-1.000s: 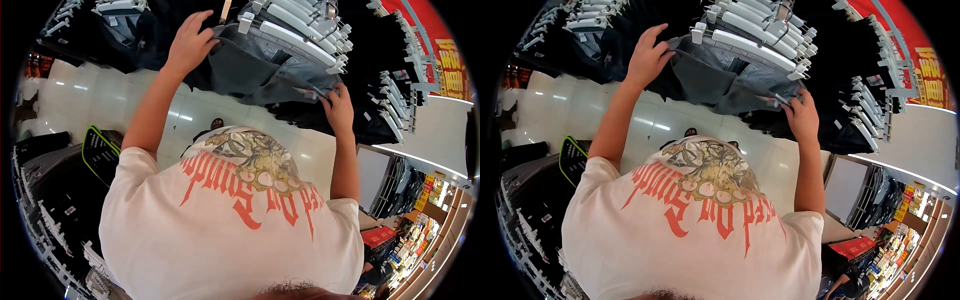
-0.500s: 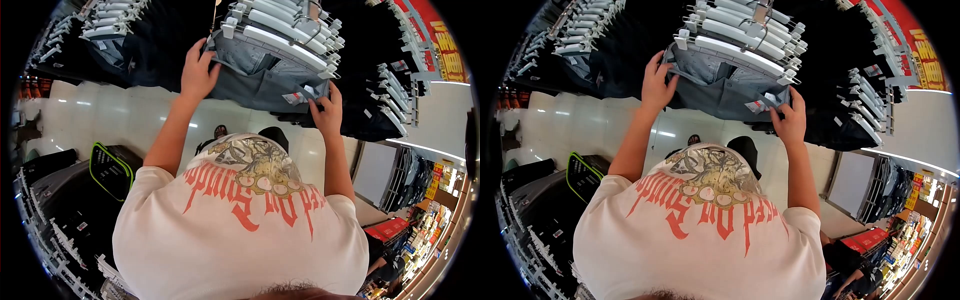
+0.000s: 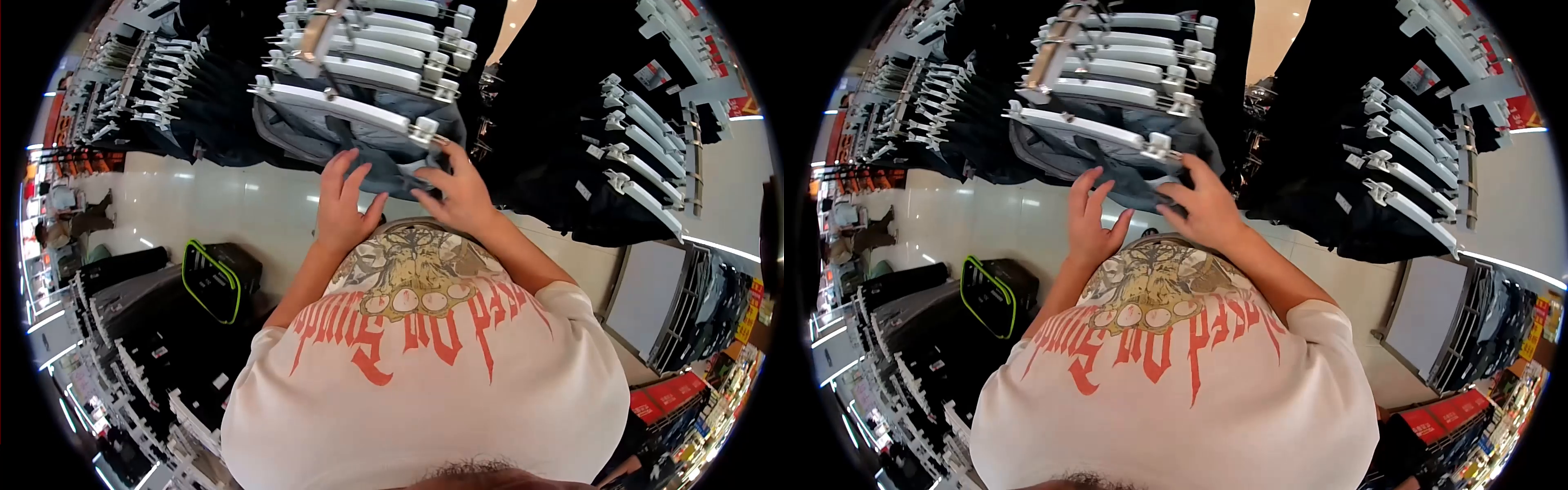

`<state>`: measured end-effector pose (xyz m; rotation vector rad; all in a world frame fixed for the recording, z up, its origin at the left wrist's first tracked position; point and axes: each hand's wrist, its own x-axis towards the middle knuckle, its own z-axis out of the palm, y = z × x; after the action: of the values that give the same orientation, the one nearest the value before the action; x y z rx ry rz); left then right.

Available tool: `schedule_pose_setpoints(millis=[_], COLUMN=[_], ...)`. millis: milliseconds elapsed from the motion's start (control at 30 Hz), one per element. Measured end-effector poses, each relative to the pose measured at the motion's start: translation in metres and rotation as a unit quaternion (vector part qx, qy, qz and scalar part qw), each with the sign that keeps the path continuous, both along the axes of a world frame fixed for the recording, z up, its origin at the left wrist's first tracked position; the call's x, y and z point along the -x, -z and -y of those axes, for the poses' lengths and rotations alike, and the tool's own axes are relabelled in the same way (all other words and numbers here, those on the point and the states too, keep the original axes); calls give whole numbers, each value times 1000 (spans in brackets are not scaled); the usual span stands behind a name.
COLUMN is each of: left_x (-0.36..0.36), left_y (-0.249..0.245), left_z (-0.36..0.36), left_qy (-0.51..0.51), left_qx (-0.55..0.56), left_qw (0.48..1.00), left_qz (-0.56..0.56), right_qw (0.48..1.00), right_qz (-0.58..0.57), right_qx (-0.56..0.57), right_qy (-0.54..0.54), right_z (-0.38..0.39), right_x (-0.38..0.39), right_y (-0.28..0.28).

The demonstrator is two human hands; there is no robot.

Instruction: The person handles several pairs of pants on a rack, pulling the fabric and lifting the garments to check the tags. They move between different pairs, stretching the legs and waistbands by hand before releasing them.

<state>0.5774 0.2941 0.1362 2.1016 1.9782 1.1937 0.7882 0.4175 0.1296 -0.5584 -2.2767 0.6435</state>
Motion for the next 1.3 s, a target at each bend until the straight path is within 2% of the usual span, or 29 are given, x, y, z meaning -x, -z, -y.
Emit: schedule_pose_setpoints(millis=[67, 133, 200, 267, 300, 333, 400, 467, 500, 600, 733, 767, 800, 900, 1000, 1133, 1167, 1200, 1267, 1300], left_x=[-29, -56, -77, -91, -101, -105, -104, -108, -112, -121, -124, -122, -120, -111, -106, -90, -80, -74, -61, -55], left_y=[-3, -10, -4, 3, 0, 2, 1, -9, -7, -4, -3, -3, -4, -5, -5, 10, 10, 8, 3, 18], left_z=[-8, -21, -24, -20, -19, -12, -9, -12, -10, -7, 3, 7, 10, 30, 34, 51, 56, 61, 61, 63], left_qy=[0, -8, -41, -42, -60, -63, -65, -62, -68, -72, -105, -111, -115, -140, -137, -104, -82, -73, -52, -50], left_qx=[27, 55, 92, 131, 101, 124, 157, 145, 143, 132, 108, 111, 115, 108, 105, 90, 111, 105, 99, 74], left_qw=[1000, 998, 995, 990, 992, 989, 981, 986, 986, 987, 989, 988, 986, 984, 985, 990, 990, 992, 993, 996], left_qz=[-6, -3, 13, 31, 39, 59, 95, 59, 51, 52, 1, -11, -23, -27, -12, 23, -9, 5, -31, 22], right_qw=[994, 986, 966, 956, 951, 942, 942, 938, 922, 920, 940, 960, 955, 934, 868, 932, 930, 923, 954, 945], right_qz=[14, -70, -113, -104, -98, -89, -59, -82, -82, -84, -81, -71, -80, -82, -45, -109, -126, -141, -182, -177], right_qx=[91, 67, 146, 194, 220, 247, 244, 261, 311, 318, 280, 228, 239, 302, 470, 323, 327, 351, 237, 265], right_qy=[-62, -135, -182, -192, -195, -209, -223, -215, -215, -215, -177, -149, -158, -173, -152, -122, -110, -76, -8, 70], right_z=[-1, -11, -16, -20, -20, -20, -25, -21, -20, -19, -21, -21, -22, -9, 12, 26, 13, 28, 13, 9], right_x=[-15, -22, -29, -36, -40, -43, -44, -40, -40, -41, -40, -37, -32, -18, -9, -6, 2, -6, -5, -2], right_y=[-2, 14, 22, 24, 21, 17, 14, 22, 21, 32, 32, 33, 39, 54, 67, 71, 71, 73, 69, 73])
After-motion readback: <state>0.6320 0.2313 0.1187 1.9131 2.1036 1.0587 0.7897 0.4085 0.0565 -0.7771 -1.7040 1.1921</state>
